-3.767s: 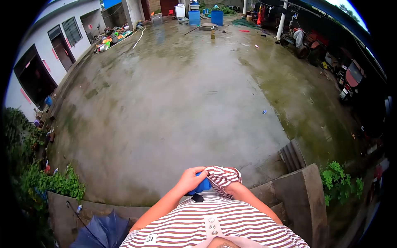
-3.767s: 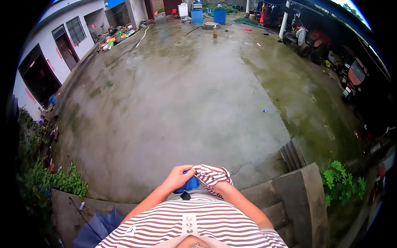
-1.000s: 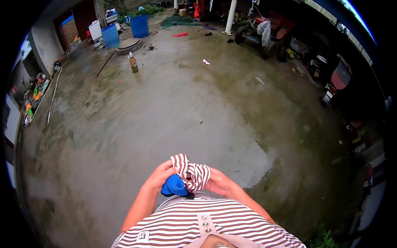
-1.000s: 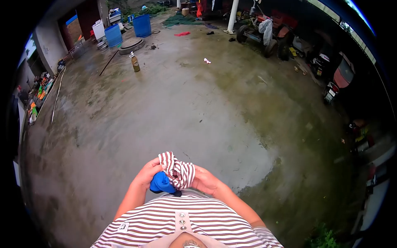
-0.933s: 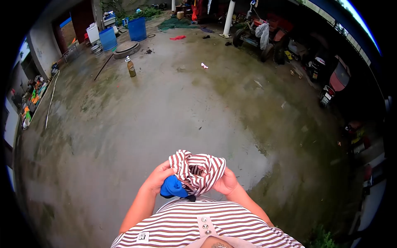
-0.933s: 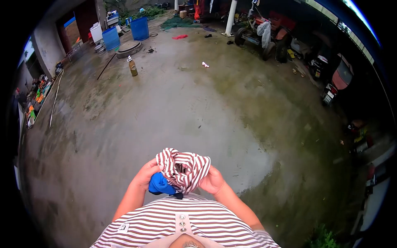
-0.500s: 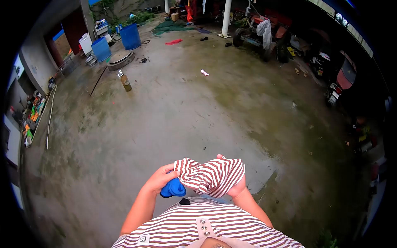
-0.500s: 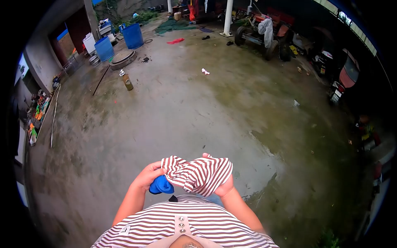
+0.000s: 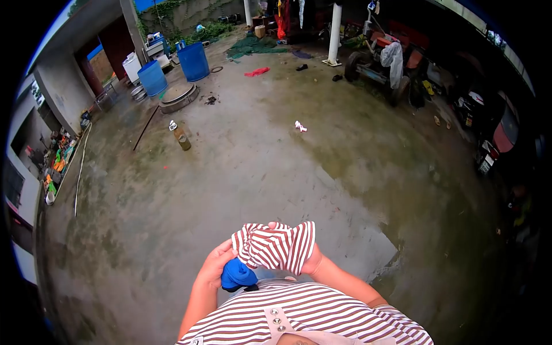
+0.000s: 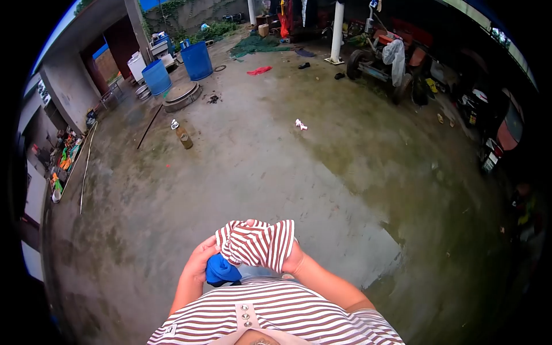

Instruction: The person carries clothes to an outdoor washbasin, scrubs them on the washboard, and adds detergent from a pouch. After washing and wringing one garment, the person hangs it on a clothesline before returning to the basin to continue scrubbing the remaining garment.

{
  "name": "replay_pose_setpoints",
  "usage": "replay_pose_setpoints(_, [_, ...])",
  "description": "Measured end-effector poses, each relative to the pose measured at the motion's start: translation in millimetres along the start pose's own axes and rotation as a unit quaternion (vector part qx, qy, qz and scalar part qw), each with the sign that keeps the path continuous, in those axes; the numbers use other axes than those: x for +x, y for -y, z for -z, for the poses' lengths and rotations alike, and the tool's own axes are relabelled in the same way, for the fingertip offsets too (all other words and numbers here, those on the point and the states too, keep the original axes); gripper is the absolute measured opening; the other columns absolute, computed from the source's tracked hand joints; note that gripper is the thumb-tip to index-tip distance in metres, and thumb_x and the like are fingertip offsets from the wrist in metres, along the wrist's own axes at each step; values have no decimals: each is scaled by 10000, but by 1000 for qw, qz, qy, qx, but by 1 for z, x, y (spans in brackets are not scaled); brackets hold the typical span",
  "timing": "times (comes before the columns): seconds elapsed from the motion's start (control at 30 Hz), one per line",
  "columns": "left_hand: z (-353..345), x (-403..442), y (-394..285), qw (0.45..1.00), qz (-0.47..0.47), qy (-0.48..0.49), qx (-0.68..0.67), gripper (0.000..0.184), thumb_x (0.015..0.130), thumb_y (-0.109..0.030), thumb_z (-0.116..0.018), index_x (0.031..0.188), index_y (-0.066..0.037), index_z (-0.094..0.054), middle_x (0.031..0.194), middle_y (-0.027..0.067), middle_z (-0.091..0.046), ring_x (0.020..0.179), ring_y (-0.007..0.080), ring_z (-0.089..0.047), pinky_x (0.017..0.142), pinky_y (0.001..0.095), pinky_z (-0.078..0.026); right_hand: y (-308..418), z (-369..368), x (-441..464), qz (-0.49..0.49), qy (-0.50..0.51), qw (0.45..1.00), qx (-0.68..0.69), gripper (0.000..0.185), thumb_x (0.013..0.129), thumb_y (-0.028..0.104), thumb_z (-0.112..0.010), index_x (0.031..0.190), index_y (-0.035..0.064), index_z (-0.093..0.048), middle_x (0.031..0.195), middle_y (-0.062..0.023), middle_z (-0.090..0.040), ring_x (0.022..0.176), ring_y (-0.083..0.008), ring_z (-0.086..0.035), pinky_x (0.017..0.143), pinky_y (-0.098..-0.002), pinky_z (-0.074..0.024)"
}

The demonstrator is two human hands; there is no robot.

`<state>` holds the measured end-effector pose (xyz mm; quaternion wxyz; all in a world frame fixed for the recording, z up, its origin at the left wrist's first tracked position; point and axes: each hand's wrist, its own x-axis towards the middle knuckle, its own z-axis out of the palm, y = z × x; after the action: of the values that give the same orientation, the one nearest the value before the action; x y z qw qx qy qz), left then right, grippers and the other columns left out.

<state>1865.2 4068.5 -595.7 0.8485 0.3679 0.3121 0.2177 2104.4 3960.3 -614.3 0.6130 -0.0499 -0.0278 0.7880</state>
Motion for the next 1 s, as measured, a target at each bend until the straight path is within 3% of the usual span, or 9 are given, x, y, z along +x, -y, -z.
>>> replay_pose_setpoints(0.2, [15, 79, -40, 996, -4, 11, -93, 603, 937, -125, -653, 1486, 19, -449, 1385, 129, -620, 1218, 217, -643, 1026, 372, -536, 70, 7, 57, 10, 1, 1000, -28, 551, 1077, 311, -421, 1570, 82, -329, 1522, -210, -485, 1345, -337, -552, 1086, -474, -513])
replay_pose_setpoints(0.43, [26, 226, -96, 972, 146, 149, -105, 569, 934, -130, -669, 1439, 55, -484, 1308, 170, -658, 1148, 255, -681, 1006, 398, -557, 154, -1, 153, 85, -16, 996, -36, 664, 1022, 376, -555, 1570, 78, -326, 1542, -206, -460, 1369, -352, -525, 1130, -486, -468])
replay_pose_setpoints(0.57, [42, 299, -154, 982, 80, 126, -118, 540, 938, -121, -653, 1427, 53, -501, 1323, 178, -653, 1169, 275, -674, 1024, 431, -547, 207, -25, 214, 203, 145, 962, -112, 597, 1052, 459, -431, 1558, 150, -364, 1551, -219, -441, 1396, -426, -476, 1140, -569, -435])
replay_pose_setpoints(0.7, [46, 355, -211, 982, 63, 122, -131, 542, 940, -125, -642, 1439, 32, -500, 1344, 164, -643, 1195, 277, -658, 1048, 447, -529, 245, -3, 271, 90, 1, 995, 46, 574, 1070, 461, -352, 1513, 109, -446, 1504, -189, -512, 1386, -363, -504, 1131, -576, -434])
replay_pose_setpoints(0.8, [57, 398, -241, 987, 47, 113, -104, 541, 939, -128, -639, 1441, 22, -502, 1356, 162, -636, 1203, 277, -654, 1054, 441, -523, 257, 14, 305, 153, -105, 982, -35, 597, 1083, 424, -306, 1501, 24, -452, 1516, -177, -510, 1383, -347, -511, 1169, -533, -396])
replay_pose_setpoints(0.87, [66, 416, -259, 994, -10, 81, -73, 530, 945, -127, -633, 1440, 11, -505, 1357, 154, -633, 1203, 269, -651, 1047, 423, -526, 290, -3, 323, 182, -36, 983, 2, 634, 1069, 456, -306, 1478, 2, -475, 1512, -205, -508, 1396, -374, -493, 1178, -536, -382])
replay_pose_setpoints(0.9, [78, 427, -272, 995, -13, 75, -65, 521, 945, -130, -634, 1434, 2, -514, 1344, 147, -636, 1197, 254, -648, 1028, 411, -534, 309, 10, 333, 217, -66, 974, -20, 642, 1071, 463, -297, 1472, -3, -479, 1505, -221, -508, 1381, -384, -507, 1171, -537, -392])
replay_pose_setpoints(0.93, [80, 436, -284, 997, -28, 37, -60, 500, 921, -165, -644, 1385, -11, -538, 1151, 112, -676, 906, 168, -668, 753, 296, -582, 329, 25, 342, 202, -6, 979, -26, 700, 1074, 535, -284, 1477, -8, -465, 1500, -231, -507, 1362, -392, -523, 1160, -544, -403])
replay_pose_setpoints(1.0, [69, 457, -315, 994, -67, -30, -78, 499, 924, -169, -640, 1385, -11, -533, 1122, 114, -676, 831, 169, -666, 696, 293, -583, 360, 13, 372, 198, -84, 970, -111, 807, 1052, 646, -276, 1494, -11, -429, 1504, -222, -505, 1379, -382, -508, 1156, -548, -400])
